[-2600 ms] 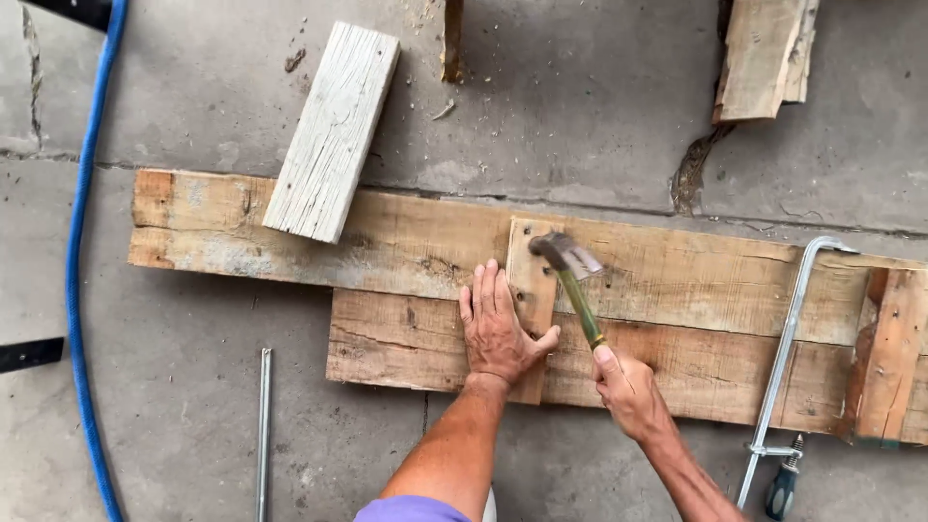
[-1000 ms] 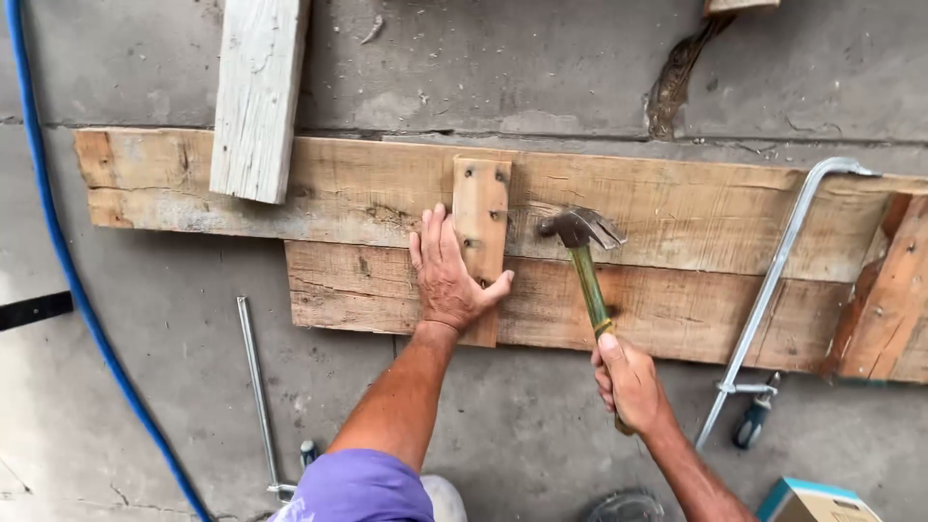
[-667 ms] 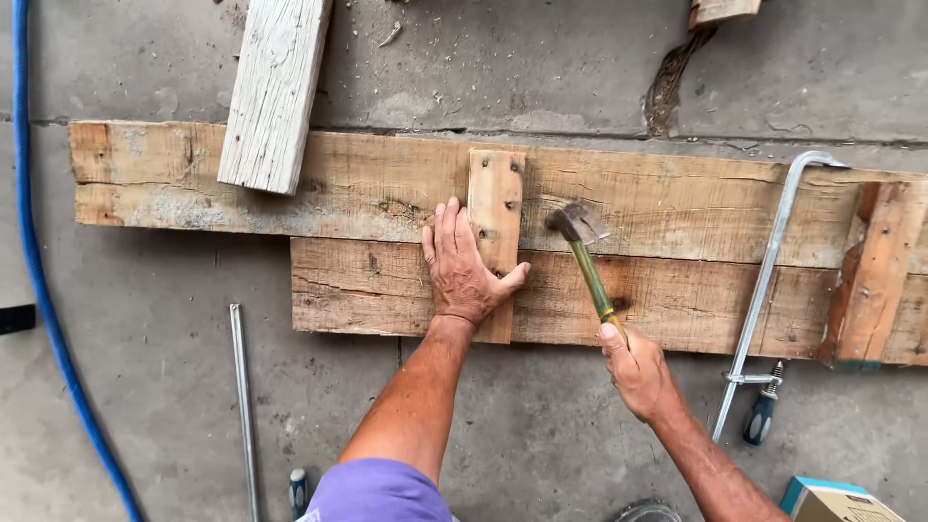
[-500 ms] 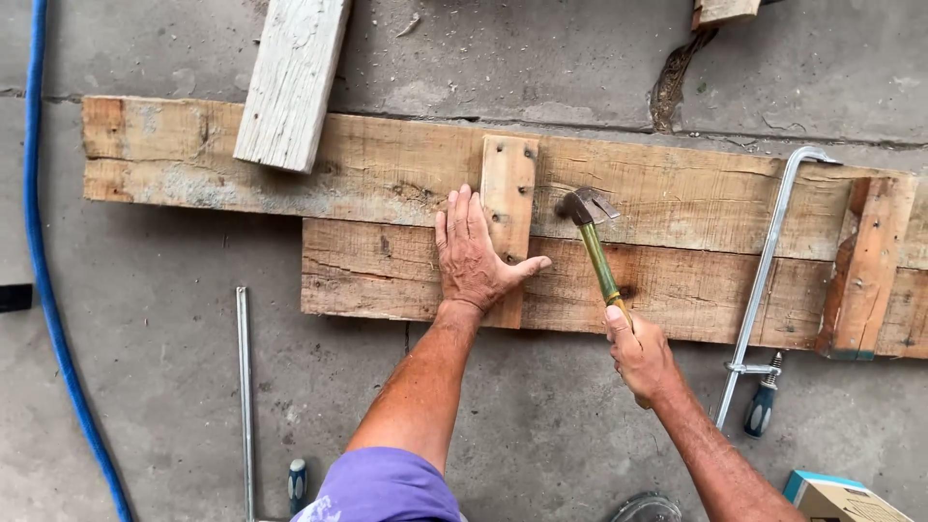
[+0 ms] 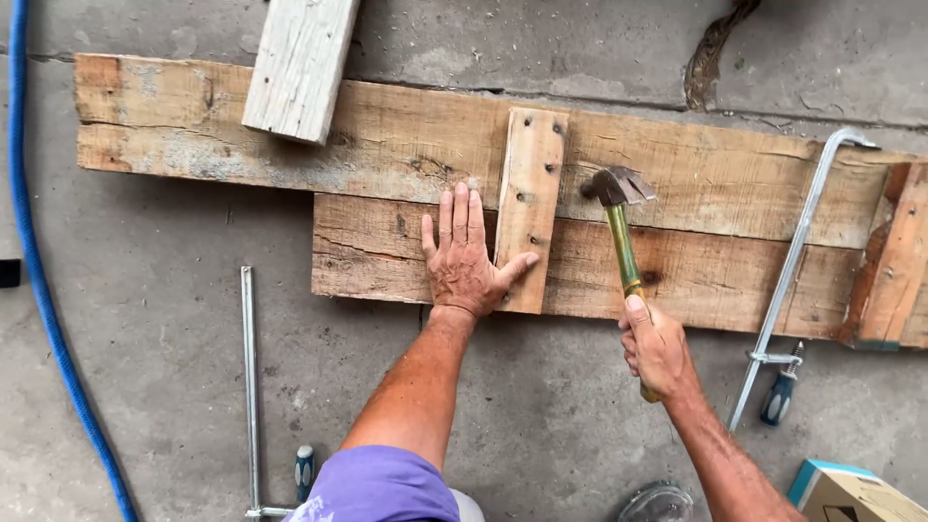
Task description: The person hammers nails into a small wooden block to attach it to a larger wooden plank. They use a hammer to drive the nails in and a clamp to hold the wood in place. The person then removes the clamp and picks up another piece of wood.
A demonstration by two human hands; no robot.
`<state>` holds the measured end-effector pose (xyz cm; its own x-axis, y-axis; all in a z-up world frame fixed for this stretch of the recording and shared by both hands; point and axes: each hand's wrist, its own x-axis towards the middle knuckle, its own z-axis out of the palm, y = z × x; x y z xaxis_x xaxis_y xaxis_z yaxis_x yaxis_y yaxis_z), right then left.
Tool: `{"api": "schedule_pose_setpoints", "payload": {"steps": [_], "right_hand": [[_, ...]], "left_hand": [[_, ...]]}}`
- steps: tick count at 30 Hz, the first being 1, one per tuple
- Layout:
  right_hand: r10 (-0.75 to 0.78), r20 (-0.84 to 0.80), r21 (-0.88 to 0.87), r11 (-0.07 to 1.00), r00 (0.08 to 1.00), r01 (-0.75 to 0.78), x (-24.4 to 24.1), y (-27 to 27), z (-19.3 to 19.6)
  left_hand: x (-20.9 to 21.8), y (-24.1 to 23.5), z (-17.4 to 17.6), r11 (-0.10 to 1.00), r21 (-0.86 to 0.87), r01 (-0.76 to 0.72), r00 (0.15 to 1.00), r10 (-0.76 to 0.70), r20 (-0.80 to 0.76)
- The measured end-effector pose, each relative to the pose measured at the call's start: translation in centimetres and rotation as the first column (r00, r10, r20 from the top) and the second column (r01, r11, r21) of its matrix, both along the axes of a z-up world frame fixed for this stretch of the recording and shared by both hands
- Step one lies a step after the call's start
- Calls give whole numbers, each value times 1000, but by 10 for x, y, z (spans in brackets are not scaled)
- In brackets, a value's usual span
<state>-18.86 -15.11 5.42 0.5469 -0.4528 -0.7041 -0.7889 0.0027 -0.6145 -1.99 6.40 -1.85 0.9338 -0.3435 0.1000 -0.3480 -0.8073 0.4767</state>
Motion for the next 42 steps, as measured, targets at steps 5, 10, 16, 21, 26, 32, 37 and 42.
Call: {"api": "schedule_pose_setpoints", "payload": {"steps": [5,10,16,21,26,32,37,42], "right_hand": [[11,41,5,1000,999,-11,-6,28,33],[68,196,65,994,978,-83,-10,44,57],[4,673,35,999,740,-38,2,57,78],[404,96,-247,895,910,-371,3,29,9],[287,204,-92,958,936,-273,40,19,38],[174,778,-132,985,604,-114,59,41,109],[298,603,-357,930,739,-84,-12,-6,-28],[286,185,-1,957,940,-291,42,6,26]], "left_hand": [[0,3,3,997,74,4,1000,-4,12],[1,3,4,992,123,7,1000,-10,22],[-1,3,3,997,81,-12,1000,12,4],[-4,2,3,999,52,-13,999,11,43],[-1,8,6,998,58,-38,997,34,71],[-1,1,6,999,49,-6,1000,6,14],[-2,2,6,999,41,-16,1000,16,-9],[1,3,4,999,23,-28,996,26,82]]}}
